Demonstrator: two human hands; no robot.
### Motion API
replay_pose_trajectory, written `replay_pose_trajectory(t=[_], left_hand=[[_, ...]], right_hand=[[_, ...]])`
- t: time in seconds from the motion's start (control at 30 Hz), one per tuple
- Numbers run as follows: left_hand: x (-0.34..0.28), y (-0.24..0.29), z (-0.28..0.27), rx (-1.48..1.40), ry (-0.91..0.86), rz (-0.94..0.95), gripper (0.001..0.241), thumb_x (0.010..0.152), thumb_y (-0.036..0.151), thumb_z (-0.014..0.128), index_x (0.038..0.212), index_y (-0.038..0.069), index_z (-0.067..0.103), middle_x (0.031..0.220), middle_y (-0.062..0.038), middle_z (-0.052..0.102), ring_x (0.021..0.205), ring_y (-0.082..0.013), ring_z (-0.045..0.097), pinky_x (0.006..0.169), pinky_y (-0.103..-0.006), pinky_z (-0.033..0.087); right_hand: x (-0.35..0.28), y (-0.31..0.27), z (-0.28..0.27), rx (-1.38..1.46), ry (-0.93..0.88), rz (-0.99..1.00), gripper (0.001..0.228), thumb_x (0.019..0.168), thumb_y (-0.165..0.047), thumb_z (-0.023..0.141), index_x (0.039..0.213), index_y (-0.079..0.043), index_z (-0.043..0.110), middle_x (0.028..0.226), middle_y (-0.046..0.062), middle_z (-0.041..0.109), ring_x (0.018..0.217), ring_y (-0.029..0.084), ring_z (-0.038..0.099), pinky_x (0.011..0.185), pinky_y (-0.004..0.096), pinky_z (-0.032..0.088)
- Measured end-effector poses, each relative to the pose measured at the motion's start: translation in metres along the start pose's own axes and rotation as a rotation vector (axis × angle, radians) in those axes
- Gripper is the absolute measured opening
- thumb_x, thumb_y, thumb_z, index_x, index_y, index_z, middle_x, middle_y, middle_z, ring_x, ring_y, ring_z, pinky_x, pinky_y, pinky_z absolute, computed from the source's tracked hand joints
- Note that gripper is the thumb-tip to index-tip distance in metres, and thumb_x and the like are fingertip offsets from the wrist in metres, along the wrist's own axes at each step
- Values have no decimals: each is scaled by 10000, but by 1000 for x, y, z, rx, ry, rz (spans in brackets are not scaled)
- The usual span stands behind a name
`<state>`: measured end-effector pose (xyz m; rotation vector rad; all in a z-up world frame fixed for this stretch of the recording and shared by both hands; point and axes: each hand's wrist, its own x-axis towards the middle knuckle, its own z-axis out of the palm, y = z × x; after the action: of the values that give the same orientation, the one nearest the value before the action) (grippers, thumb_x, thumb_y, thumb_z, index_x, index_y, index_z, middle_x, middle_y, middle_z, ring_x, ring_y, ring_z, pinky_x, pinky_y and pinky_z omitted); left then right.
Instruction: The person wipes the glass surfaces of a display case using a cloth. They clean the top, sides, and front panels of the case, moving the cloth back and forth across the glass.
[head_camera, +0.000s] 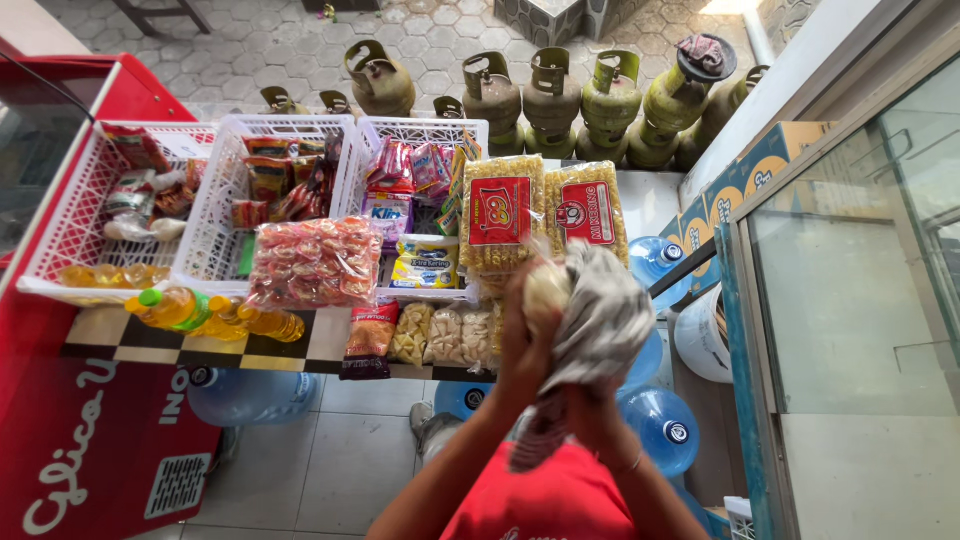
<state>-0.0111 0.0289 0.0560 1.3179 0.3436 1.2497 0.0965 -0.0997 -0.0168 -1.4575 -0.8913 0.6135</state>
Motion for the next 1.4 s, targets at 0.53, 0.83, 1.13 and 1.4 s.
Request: replay_pose_trajectory(t=[0.53,0.83,1.13,1.4], left_hand=[[-31,28,0,88,-194,-123,872,982,507,701,1583,-26,363,1583,-234,487,1502,-305,458,1228,-431,397],[-39,-13,-2,-214,-160,-570,613,906,203,782,1381,-90,530,1161,-151,715,1016,-153,715,885,-270,596],[-44,-34,-7,-339,107,-546,495,981,129,689,1423,-58,567,1225,-220,672,898,-188,617,683,-313,491],[-57,-47,-6,-469,65,-524,474,987,90,650,1414,-41,491,1319,-196,640,1097,-226,624,890,-360,522]], right_hand=[[28,13,-43,286,215,81,216,1032,-118,612,1232,-38,624,1157,25,665,1009,109,611,836,272,521],[11,54,-45,-32,266,-109,87,1008,-23,641,1076,10,682,1001,31,704,901,78,620,746,259,514],[-1,-31,5,-427,257,-332,138,942,-27,639,1073,13,655,952,107,723,835,195,703,733,316,549],[11,-41,31,-589,-143,-810,543,739,-269,796,1165,13,612,1166,235,640,1091,404,622,962,490,470]])
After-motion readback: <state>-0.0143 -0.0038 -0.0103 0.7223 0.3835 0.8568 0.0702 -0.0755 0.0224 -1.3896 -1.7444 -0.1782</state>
